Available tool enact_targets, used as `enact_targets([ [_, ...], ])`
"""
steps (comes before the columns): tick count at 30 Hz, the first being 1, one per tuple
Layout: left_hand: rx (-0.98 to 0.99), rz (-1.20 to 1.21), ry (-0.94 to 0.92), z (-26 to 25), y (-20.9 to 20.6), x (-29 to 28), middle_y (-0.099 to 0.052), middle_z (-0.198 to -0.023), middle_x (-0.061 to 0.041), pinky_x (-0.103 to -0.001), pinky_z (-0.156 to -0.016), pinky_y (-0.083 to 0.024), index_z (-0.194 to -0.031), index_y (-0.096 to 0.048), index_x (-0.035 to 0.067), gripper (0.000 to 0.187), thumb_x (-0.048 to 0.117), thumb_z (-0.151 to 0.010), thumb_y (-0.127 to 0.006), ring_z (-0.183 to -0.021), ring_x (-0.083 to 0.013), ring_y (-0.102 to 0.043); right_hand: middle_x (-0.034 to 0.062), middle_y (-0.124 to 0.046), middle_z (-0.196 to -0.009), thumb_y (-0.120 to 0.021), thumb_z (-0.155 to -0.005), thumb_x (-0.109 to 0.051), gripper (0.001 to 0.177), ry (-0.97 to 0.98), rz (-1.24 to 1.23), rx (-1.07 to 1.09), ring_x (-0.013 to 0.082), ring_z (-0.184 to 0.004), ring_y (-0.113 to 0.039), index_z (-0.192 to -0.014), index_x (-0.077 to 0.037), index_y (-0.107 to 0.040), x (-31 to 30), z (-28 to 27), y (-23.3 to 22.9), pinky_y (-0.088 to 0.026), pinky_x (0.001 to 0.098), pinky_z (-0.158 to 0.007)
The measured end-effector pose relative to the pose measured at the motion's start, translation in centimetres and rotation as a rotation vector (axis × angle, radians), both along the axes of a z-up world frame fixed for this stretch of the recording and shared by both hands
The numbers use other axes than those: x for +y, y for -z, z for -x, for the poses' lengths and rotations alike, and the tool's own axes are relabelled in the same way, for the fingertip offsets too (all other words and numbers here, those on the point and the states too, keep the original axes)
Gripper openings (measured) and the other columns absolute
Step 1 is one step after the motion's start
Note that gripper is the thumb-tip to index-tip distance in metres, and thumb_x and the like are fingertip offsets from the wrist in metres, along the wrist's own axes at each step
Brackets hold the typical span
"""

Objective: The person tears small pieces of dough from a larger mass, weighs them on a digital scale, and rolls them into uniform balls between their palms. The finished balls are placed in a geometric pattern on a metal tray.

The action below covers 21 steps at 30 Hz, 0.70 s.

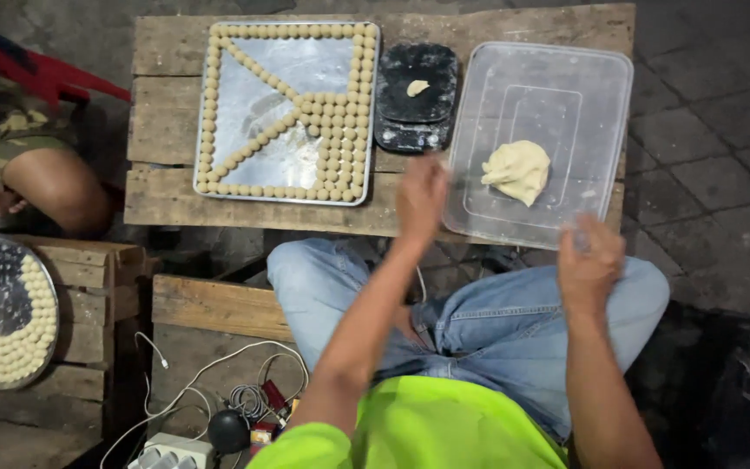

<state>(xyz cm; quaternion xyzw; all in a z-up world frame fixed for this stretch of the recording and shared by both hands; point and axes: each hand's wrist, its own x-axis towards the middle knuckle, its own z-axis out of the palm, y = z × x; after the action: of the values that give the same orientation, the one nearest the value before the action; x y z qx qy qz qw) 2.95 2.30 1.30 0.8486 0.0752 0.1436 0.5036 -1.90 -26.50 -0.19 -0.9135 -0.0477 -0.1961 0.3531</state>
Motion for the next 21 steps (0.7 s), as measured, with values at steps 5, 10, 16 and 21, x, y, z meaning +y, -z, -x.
enact_targets([
  [5,-0.221,-0.228,-0.172,-11.4,2.7,6.4,-0.067,-0.086,-0.013,-0.043,-0.081,-0.056,-0.099,-0.071,0.008,0.014,0.019,-0.091,-0.076,-0.087,-0.0362,-0.069,0.022,-0.07,-0.104,-0.09,-0.086,-0.019,0.041,0.181,0.361,-0.011,0.0427,-0.094,-0.067,-0.119,0.004,-0.081,-6.0,-2.4,4.8,-0.049,0.0499,-0.083],
  [10,-0.21,-0.42,-0.102,-16.4,8.4,9.4,-0.065,-0.082,-0.009,-0.042,-0.077,-0.057,-0.092,-0.074,0.009,0.009,0.014,-0.086,-0.078,-0.084,-0.0346,-0.069,0.0124,-0.071,-0.1,-0.086,-0.09,-0.025,0.036,0.279,0.349,0.154,0.0357,-0.089,-0.072,-0.122,-0.008,-0.082,-5.6,-2.0,6.2,-0.058,0.0476,-0.076],
  [16,-0.202,-0.488,-0.095,-15.0,4.4,7.8,-0.06,-0.091,-0.009,-0.044,-0.078,-0.058,-0.114,-0.072,0.007,0.027,0.016,-0.09,-0.08,-0.086,-0.0333,-0.068,0.0168,-0.071,-0.109,-0.075,-0.097,-0.01,0.03,0.251,0.255,0.179,0.0437,-0.098,-0.07,-0.126,-0.007,-0.08,-5.4,-2.2,6.0,-0.058,0.0543,-0.079],
  [21,-0.153,-0.282,-0.203,-7.3,-1.3,5.1,-0.063,-0.104,-0.017,-0.051,-0.091,-0.058,-0.136,-0.061,0.001,0.048,0.016,-0.094,-0.077,-0.102,-0.0393,-0.068,0.0203,-0.07,-0.11,-0.07,-0.099,-0.006,0.029,0.224,0.189,0.169,0.046,-0.102,-0.069,-0.127,-0.006,-0.079,-5.7,-2.6,6.2,-0.057,0.0565,-0.082],
])
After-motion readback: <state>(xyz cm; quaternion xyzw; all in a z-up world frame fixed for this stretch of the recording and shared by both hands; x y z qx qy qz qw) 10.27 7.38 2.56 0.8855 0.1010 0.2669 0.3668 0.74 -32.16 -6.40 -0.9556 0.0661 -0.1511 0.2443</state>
